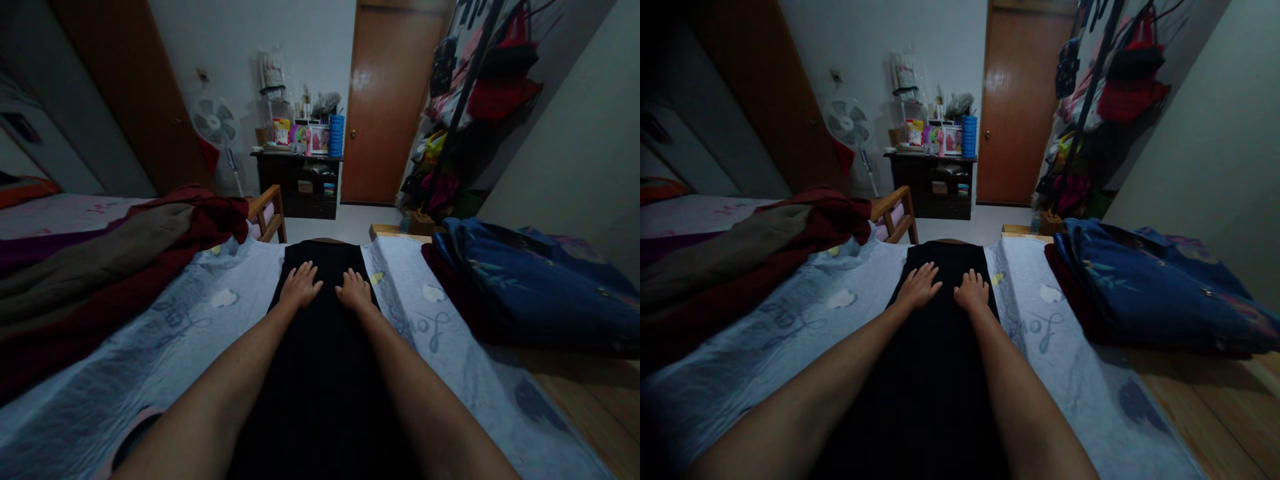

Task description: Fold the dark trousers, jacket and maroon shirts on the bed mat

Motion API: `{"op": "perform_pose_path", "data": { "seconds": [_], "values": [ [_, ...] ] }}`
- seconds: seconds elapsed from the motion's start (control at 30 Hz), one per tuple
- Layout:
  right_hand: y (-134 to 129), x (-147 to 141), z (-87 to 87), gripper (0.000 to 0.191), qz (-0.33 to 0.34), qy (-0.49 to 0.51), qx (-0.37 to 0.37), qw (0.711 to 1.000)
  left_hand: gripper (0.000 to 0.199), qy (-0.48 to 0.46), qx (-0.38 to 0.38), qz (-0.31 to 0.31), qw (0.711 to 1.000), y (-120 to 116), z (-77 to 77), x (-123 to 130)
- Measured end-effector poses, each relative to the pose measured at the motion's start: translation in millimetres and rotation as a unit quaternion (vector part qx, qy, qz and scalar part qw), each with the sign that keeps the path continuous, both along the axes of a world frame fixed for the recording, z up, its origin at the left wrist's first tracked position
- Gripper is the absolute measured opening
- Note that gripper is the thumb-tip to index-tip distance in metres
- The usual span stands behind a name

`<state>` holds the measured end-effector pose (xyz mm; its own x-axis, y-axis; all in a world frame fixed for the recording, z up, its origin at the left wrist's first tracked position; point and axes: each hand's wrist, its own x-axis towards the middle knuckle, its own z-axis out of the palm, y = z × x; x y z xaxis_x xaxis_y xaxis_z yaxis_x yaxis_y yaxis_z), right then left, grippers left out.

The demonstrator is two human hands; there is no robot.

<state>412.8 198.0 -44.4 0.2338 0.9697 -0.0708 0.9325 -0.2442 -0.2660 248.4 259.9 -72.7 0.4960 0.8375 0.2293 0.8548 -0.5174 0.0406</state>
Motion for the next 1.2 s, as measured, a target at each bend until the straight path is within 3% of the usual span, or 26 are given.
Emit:
{"op": "perform_pose_path", "data": {
  "seconds": [0.13,0.33,0.47,0.7,0.8,1.03,1.2],
  "values": [
    [-3,-9,3.5,0.057,-0.013,-0.002,0.027,1.0,0.058,-0.001,-0.002,0.0,1.0,0,-0.2,0],
    [-8,-15,-13.3,0.063,-0.017,0.001,0.06,0.998,0.057,-0.001,-0.004,-0.001,1.0,0,1.0,-1],
    [-8,-15,-15.8,0.063,-0.016,-0.001,0.061,0.998,0.057,0.0,-0.002,-0.002,1.0,-1,1.5,-1],
    [-7,2,8.7,0.051,0.039,0.026,0.01,0.999,0.056,-0.006,0.001,-0.003,1.0,0,-0.4,-1],
    [-10,6,14.0,0.048,0.03,0.025,0.02,0.999,0.056,-0.003,0.001,-0.003,1.0,1,-1.1,-1],
    [-26,-3,-14.9,0.056,0.013,-0.012,0.092,0.996,0.057,0.0,0.014,-0.006,1.0,1,-1.6,-1],
    [-27,-5,-19.2,0.055,0.008,-0.017,0.108,0.994,0.055,-0.007,0.019,-0.011,1.0,-1,-2.2,-1]
  ]
}}
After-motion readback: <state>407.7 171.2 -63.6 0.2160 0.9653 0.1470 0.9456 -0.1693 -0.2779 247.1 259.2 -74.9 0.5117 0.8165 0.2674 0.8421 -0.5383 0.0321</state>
